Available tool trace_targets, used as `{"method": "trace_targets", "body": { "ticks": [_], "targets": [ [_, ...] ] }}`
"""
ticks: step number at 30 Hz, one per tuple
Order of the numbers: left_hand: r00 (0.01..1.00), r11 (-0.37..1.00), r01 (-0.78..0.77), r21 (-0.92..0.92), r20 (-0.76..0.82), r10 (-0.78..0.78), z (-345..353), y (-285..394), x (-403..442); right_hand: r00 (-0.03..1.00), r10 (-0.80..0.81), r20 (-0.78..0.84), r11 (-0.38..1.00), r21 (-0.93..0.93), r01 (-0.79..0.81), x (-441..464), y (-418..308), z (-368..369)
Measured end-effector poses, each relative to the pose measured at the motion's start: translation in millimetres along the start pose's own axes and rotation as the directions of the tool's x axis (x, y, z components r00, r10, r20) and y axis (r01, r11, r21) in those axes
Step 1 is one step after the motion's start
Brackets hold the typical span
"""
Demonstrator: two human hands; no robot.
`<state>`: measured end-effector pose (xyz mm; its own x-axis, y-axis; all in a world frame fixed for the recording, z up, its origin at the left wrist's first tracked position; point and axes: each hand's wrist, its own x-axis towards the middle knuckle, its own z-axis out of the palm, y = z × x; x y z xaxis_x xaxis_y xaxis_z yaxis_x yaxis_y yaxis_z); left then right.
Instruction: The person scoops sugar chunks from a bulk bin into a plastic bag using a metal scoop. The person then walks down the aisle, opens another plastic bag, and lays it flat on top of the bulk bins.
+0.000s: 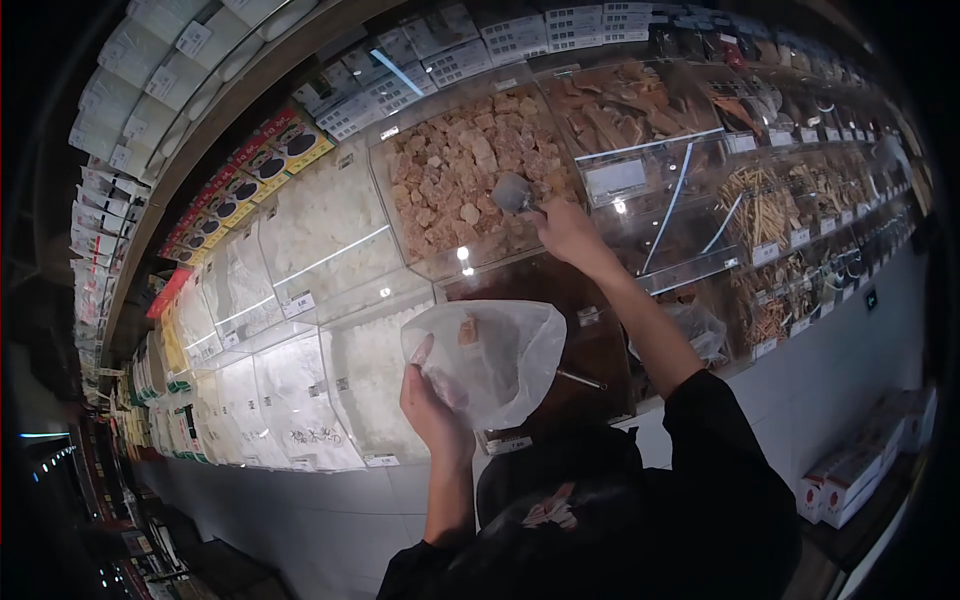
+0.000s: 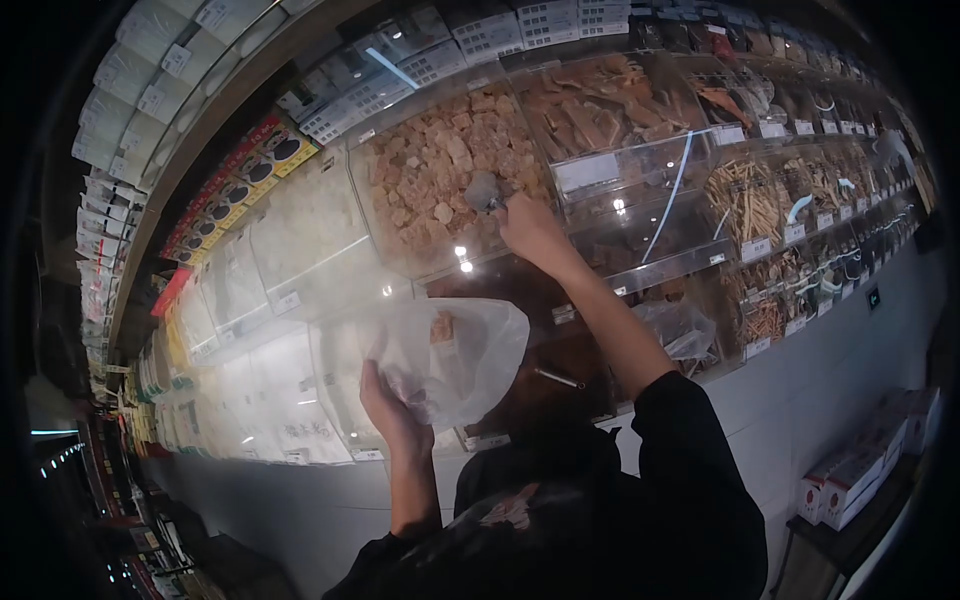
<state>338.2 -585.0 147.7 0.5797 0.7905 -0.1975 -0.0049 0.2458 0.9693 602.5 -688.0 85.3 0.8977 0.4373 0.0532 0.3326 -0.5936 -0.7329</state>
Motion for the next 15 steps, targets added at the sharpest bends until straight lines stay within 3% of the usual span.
{"method": "trace_targets", "body": {
  "ticks": [3, 6, 9, 15],
  "targets": [
    [1.0, 0.999, 0.019, -0.045, -0.001, -0.019, -8, -14, 5, 0.997, -0.077, -0.015, 0.996, -0.049, 0.076, 34, -5, 27],
    [1.0, 0.996, 0.025, -0.089, 0.0, -0.025, -4, -14, 8, 1.0, -0.012, -0.025, 0.997, -0.072, 0.01, 54, -28, 30],
    [0.998, 0.995, 0.063, -0.079, -0.005, -0.064, -9, -21, 6, 0.988, -0.114, -0.1, 0.993, -0.056, 0.109, 64, -14, 24],
    [0.993, 0.983, 0.094, -0.157, 0.085, -0.082, 4, -7, 5, 0.991, -0.016, 0.132, 0.997, 0.082, 0.005, 57, 30, 13]
  ]
}}
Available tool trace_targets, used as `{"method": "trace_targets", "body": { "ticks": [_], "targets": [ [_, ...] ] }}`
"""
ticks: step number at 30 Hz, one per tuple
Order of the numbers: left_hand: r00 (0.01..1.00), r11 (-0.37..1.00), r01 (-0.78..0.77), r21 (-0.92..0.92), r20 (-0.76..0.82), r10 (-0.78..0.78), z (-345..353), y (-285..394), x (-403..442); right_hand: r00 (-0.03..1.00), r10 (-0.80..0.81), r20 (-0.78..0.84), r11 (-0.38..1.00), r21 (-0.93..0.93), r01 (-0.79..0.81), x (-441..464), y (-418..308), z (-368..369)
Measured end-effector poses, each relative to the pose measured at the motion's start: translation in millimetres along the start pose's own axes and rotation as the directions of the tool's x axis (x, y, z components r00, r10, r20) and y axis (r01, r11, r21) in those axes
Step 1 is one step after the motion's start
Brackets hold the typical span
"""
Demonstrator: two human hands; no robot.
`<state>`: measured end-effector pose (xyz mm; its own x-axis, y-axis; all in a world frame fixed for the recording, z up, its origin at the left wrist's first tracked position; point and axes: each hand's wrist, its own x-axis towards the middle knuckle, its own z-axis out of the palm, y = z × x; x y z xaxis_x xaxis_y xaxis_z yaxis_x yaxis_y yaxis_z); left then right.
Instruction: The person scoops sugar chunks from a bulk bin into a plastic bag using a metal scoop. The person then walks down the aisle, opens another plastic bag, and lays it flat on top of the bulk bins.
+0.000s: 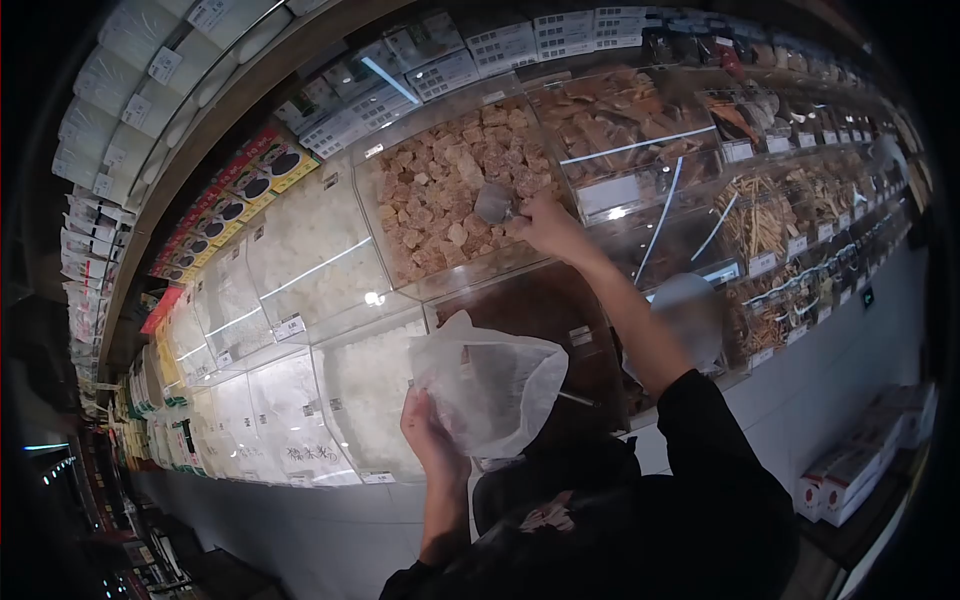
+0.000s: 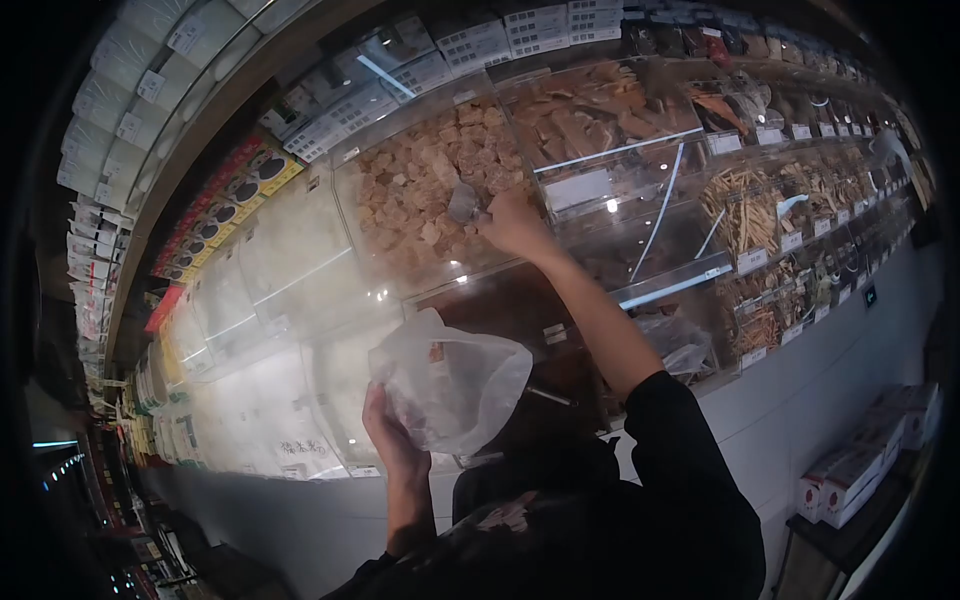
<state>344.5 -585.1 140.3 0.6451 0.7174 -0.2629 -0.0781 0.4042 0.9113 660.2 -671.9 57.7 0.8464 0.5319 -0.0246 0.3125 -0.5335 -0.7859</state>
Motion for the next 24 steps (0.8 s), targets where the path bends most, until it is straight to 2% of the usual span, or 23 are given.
{"method": "trace_targets", "body": {
  "ticks": [3, 4, 7, 8, 11, 14, 17, 22, 24],
  "targets": [
    [0.999, 1.0, -0.01, 0.014, -0.031, 0.01, 2, 3, -4, 0.97, 0.043, 0.238, 0.996, 0.064, -0.06, -1, -16, -22],
    [0.999, 1.0, -0.016, 0.011, -0.038, 0.016, 3, 3, -3, 0.973, 0.068, 0.219, 0.997, 0.005, -0.071, 5, -15, -15],
    [0.999, 0.999, 0.023, 0.049, -0.03, -0.022, -6, -3, -1, 0.999, -0.018, -0.041, 1.0, 0.009, 0.019, 28, -1, 38],
    [0.998, 0.997, 0.052, 0.062, -0.027, -0.05, -8, -5, -2, 0.999, 0.031, -0.022, 0.999, 0.02, -0.03, 33, -13, 43],
    [0.996, 0.991, 0.091, 0.097, -0.009, -0.091, -12, -6, 0, 0.993, -0.001, -0.12, 0.995, -0.098, -0.011, 48, -36, 71],
    [0.995, 0.99, 0.098, 0.102, -0.028, -0.095, -16, -8, -3, 0.99, 0.019, -0.141, 0.996, -0.08, -0.031, 65, -38, 71],
    [0.99, 0.986, 0.136, 0.093, -0.045, -0.133, -16, -8, -2, 0.993, 0.116, -0.016, 0.987, 0.116, -0.113, 64, -20, 58],
    [0.99, 0.99, 0.142, 0.02, -0.018, -0.142, -23, -8, -15, 0.997, 0.073, -0.03, 0.986, 0.15, -0.068, 44, -12, 58],
    [0.985, 0.983, 0.169, 0.071, -0.028, -0.168, -26, -1, -24, 0.999, 0.033, -0.006, 0.974, 0.222, -0.031, 32, -11, 56]
  ]
}}
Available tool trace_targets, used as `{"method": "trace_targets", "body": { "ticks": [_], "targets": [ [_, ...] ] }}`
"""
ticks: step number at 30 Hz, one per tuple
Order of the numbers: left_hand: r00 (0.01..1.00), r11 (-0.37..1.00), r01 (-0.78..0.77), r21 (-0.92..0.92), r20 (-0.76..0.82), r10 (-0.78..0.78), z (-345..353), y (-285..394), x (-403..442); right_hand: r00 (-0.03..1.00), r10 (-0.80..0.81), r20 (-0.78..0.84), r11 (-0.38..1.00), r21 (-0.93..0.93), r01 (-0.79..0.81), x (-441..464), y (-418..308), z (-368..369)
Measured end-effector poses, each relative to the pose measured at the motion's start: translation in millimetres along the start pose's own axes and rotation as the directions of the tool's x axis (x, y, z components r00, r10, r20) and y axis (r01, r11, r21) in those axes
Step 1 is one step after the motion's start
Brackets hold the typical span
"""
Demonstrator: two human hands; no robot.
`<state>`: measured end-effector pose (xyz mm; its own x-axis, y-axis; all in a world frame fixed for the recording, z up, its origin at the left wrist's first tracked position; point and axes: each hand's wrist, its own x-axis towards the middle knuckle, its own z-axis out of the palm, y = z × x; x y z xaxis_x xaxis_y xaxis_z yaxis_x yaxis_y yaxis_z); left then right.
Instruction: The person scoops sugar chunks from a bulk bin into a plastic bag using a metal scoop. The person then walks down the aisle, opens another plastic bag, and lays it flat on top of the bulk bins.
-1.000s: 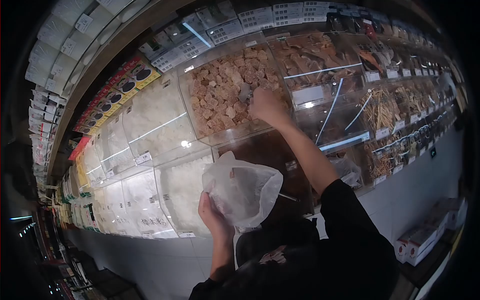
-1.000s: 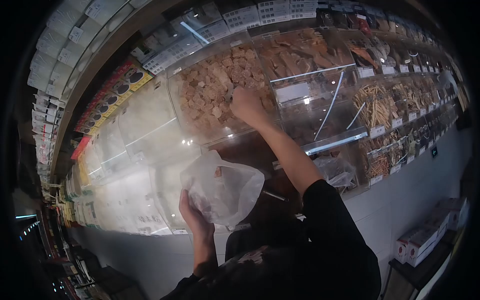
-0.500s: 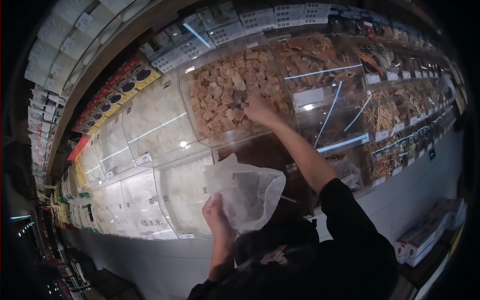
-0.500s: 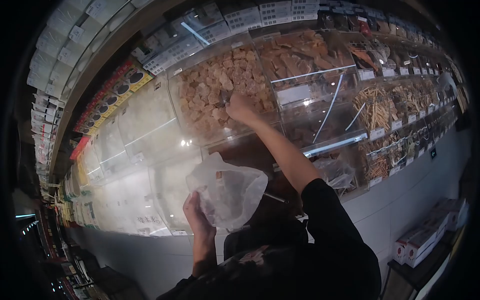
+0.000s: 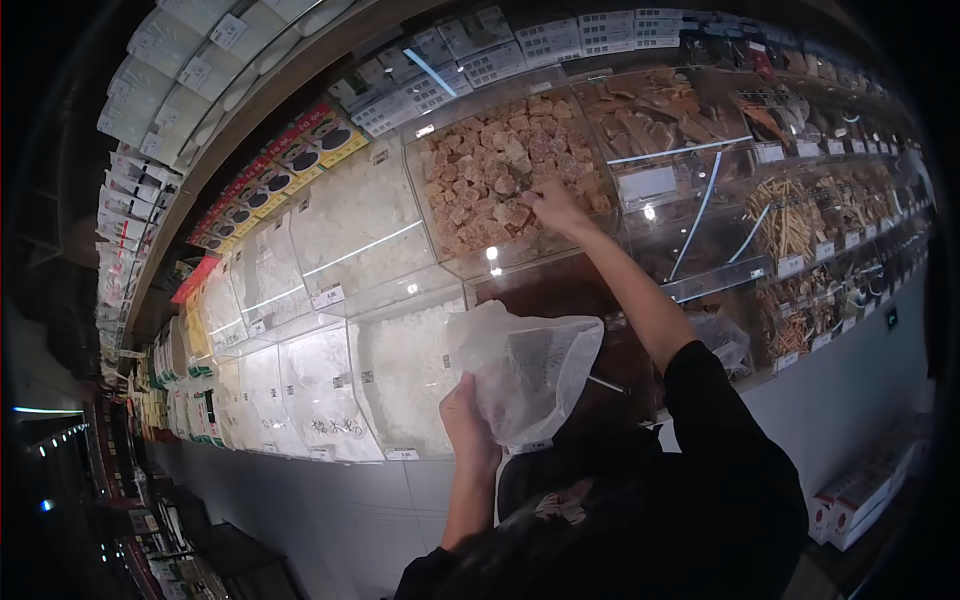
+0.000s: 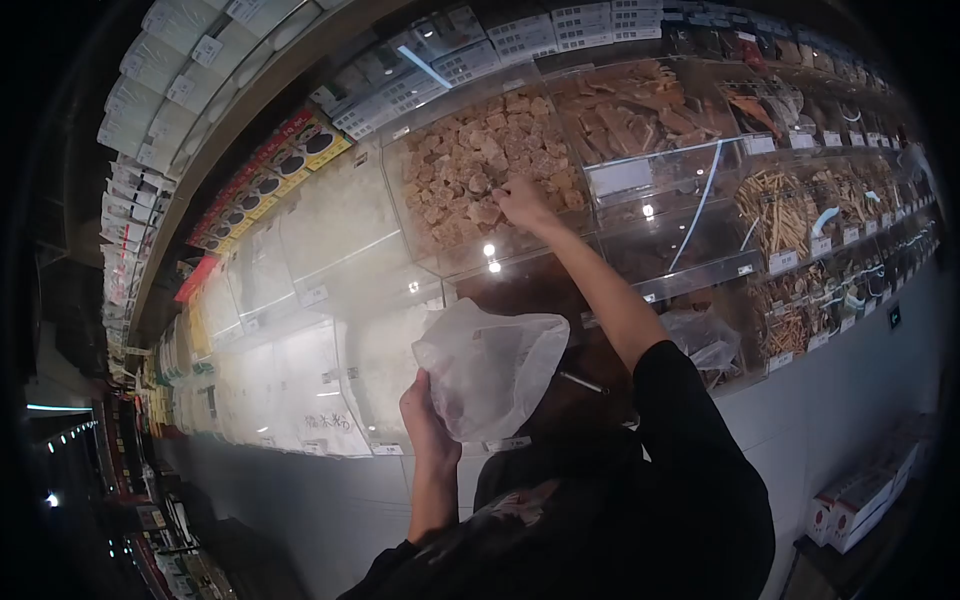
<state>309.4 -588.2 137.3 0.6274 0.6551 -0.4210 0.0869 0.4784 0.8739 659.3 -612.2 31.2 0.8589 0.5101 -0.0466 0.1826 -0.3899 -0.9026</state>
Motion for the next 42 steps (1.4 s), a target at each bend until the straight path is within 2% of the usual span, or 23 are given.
{"method": "trace_targets", "body": {
  "ticks": [2, 5, 8, 10, 12, 15, 18, 21, 23, 25, 28, 31, 34, 35, 37, 40, 42],
  "targets": [
    [1.0, 1.0, -0.001, 0.004, -0.006, 0.001, -2, 5, -5, 0.998, -0.07, 0.001, 0.991, 0.117, 0.069, -6, 7, -5],
    [1.0, 0.998, -0.003, -0.06, -0.004, 0.003, -5, 2, -8, 0.984, 0.116, 0.137, 0.912, 0.378, -0.16, -45, -26, -34],
    [0.999, 0.986, 0.032, -0.165, 0.014, -0.03, -10, -1, -2, 0.956, 0.16, 0.245, 0.862, 0.437, -0.256, -81, -37, -62],
    [0.999, 0.968, 0.045, -0.247, 0.03, -0.039, -5, 3, 0, 0.95, 0.145, 0.277, 0.869, 0.424, -0.256, -112, -46, -84],
    [0.997, 0.97, 0.045, -0.241, 0.075, -0.028, -4, 4, 0, 0.941, 0.114, 0.319, 0.873, 0.42, -0.248, -150, -59, -105],
    [0.999, 0.963, 0.049, -0.267, 0.013, -0.047, 0, 3, 0, 0.886, 0.051, 0.46, 0.879, 0.401, -0.259, -200, -67, -135],
    [0.999, 0.964, -0.049, -0.263, -0.023, 0.044, 11, 7, -3, 0.83, 0.002, 0.558, 0.9, 0.36, -0.245, -243, -68, -145],
    [0.995, 0.979, -0.098, -0.181, -0.015, 0.096, 19, 6, -3, 0.794, 0.144, 0.59, 0.884, 0.285, -0.372, -273, -76, -121],
    [0.992, 0.984, -0.125, -0.125, 0.02, 0.128, 17, 0, -3, 0.736, 0.041, 0.676, 0.923, 0.256, -0.286, -272, -67, -95],
    [0.989, 0.987, -0.14, -0.072, 0.036, 0.143, 18, -4, -6, 0.828, -0.111, 0.549, 0.963, 0.265, -0.047, -276, -60, -59],
    [0.973, 0.975, -0.206, -0.077, 0.091, 0.213, 21, -8, -11, 0.857, -0.118, 0.502, 0.993, 0.059, 0.102, -271, -53, -16],
    [0.961, 0.969, -0.248, -0.023, 0.124, 0.249, 22, -10, -17, 0.921, -0.103, 0.375, 0.99, -0.047, 0.13, -266, -29, 38],
    [0.945, 0.959, -0.275, 0.07, 0.201, 0.256, 19, -18, -20, 0.88, -0.178, 0.441, 0.94, -0.189, 0.285, -258, -34, 58],
    [0.947, 0.955, -0.283, 0.087, 0.183, 0.264, 17, -18, -21, 0.858, -0.192, 0.477, 0.916, -0.226, 0.33, -256, -39, 61],
    [0.949, 0.949, -0.294, 0.119, 0.153, 0.275, 15, -17, -23, 0.878, -0.209, 0.431, 0.891, -0.285, 0.352, -259, -51, 58],
    [0.963, 0.96, -0.248, -0.13, 0.076, 0.259, 4, -8, -15, 0.913, -0.276, 0.299, 0.828, -0.408, 0.384, -260, -51, 58],
    [0.971, 0.952, -0.233, -0.198, 0.009, 0.24, -1, 3, -13, 0.921, -0.331, 0.207, 0.801, -0.454, 0.39, -258, -51, 58]
  ]
}}
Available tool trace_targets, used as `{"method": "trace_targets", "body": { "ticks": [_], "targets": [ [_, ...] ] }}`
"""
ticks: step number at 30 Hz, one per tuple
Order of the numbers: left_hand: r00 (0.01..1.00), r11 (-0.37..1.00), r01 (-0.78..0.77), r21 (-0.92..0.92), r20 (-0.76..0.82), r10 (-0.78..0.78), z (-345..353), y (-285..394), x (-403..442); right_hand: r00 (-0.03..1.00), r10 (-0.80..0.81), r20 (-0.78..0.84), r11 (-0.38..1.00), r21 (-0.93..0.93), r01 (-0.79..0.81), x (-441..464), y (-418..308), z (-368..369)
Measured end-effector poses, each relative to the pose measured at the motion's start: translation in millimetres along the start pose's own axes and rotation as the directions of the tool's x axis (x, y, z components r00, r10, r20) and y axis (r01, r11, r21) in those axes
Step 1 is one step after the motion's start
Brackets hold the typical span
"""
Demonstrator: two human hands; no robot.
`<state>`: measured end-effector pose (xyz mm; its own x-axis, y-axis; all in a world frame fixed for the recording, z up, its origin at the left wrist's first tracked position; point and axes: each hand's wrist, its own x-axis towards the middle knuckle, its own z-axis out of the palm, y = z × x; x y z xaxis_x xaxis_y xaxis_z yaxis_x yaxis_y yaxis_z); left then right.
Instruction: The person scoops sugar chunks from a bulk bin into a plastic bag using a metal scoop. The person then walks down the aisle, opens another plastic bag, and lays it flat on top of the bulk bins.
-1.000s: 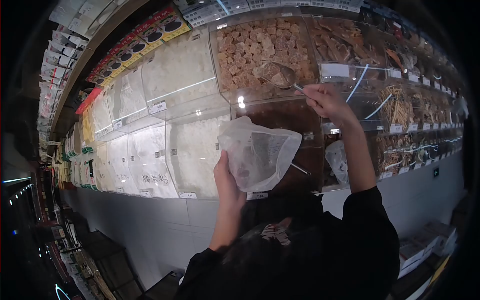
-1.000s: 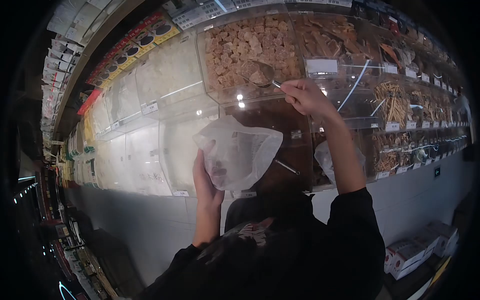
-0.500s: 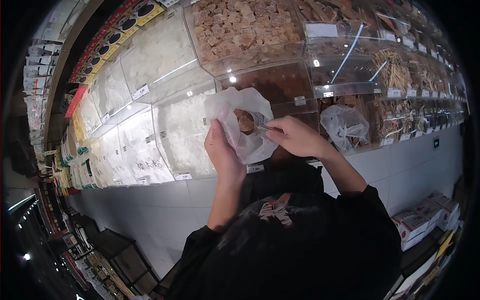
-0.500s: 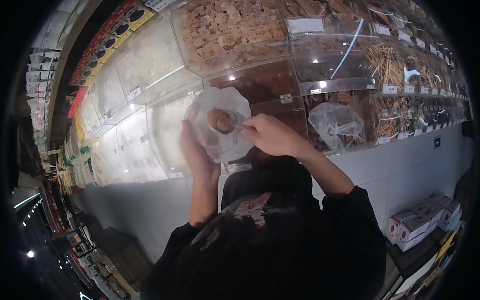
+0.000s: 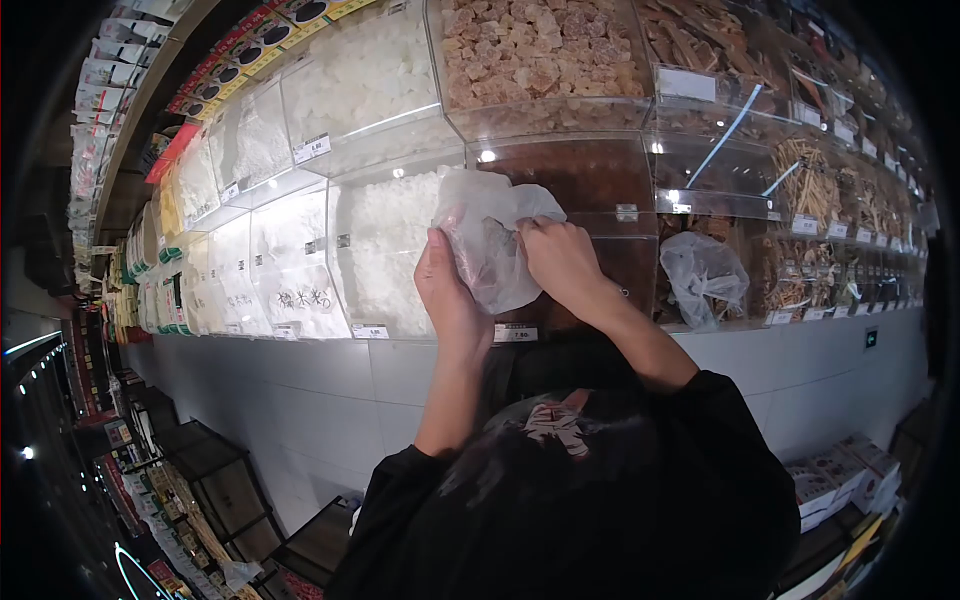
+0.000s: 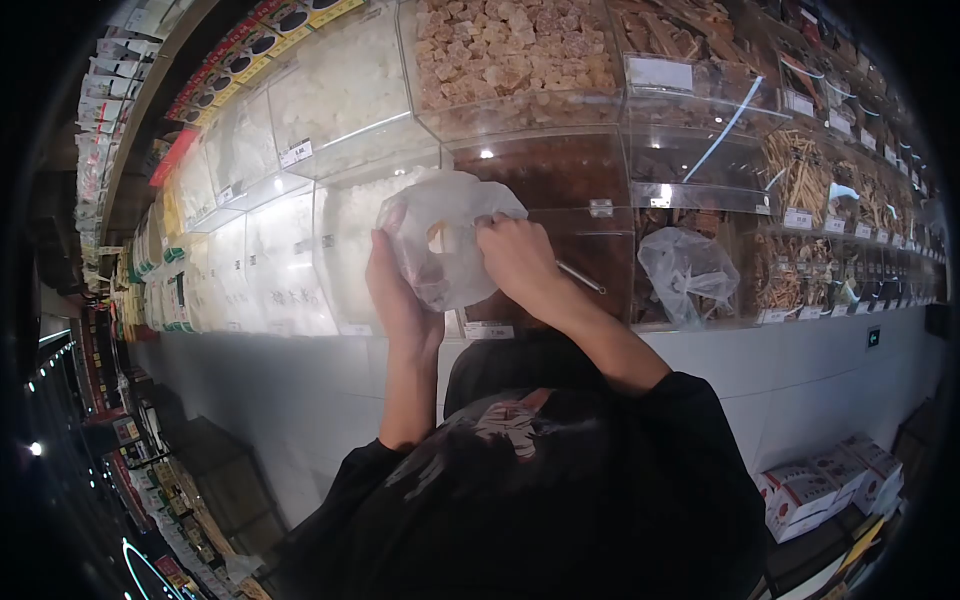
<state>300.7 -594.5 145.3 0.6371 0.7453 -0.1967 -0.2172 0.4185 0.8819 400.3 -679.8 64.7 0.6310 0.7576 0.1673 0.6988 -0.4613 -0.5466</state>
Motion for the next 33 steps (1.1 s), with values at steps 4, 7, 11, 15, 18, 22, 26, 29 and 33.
{"method": "trace_targets", "body": {
  "ticks": [4, 7, 11, 15, 18, 22, 26, 29, 33],
  "targets": [
    [0.999, 0.994, -0.026, 0.105, -0.03, 0.03, -12, 9, 7, 0.999, 0.039, -0.03, 0.999, 0.036, -0.038, -3, 1, -33],
    [0.998, 0.99, -0.046, 0.133, -0.034, 0.051, -19, 12, 11, 0.988, 0.034, -0.15, 0.988, 0.152, -0.011, -17, 9, -56],
    [0.997, 0.99, -0.058, 0.126, -0.034, 0.062, -21, 14, 14, 0.96, 0.258, -0.112, 0.829, 0.536, -0.16, -50, 18, -98],
    [0.997, 0.988, -0.079, 0.136, 0.004, 0.079, -19, 13, 18, 0.884, 0.436, 0.168, 0.357, 0.869, -0.341, -84, 55, -133],
    [0.999, 0.994, -0.048, 0.094, 0.017, 0.047, -14, 9, 20, 0.909, 0.414, 0.051, -0.036, 0.999, -0.04, -98, 73, -135],
    [1.0, 0.994, 0.008, 0.109, -0.015, -0.006, -2, 6, 17, 0.866, 0.5, 0.033, 0.117, 0.988, -0.105, -93, 73, -141],
    [0.999, 0.989, 0.051, 0.139, 0.003, -0.052, 2, 0, 13, 0.783, 0.619, 0.068, 0.384, 0.843, -0.377, -68, 82, -124],
    [0.998, 0.986, 0.003, 0.165, 0.057, -0.012, 5, -2, 8, 0.817, 0.576, 0.005, 0.465, 0.82, -0.333, -48, 100, -92],
    [0.992, 0.994, 0.005, 0.107, 0.126, -0.019, -11, -10, 5, 0.848, 0.531, 0.008, 0.472, 0.827, -0.304, -10, 98, -87]
  ]
}}
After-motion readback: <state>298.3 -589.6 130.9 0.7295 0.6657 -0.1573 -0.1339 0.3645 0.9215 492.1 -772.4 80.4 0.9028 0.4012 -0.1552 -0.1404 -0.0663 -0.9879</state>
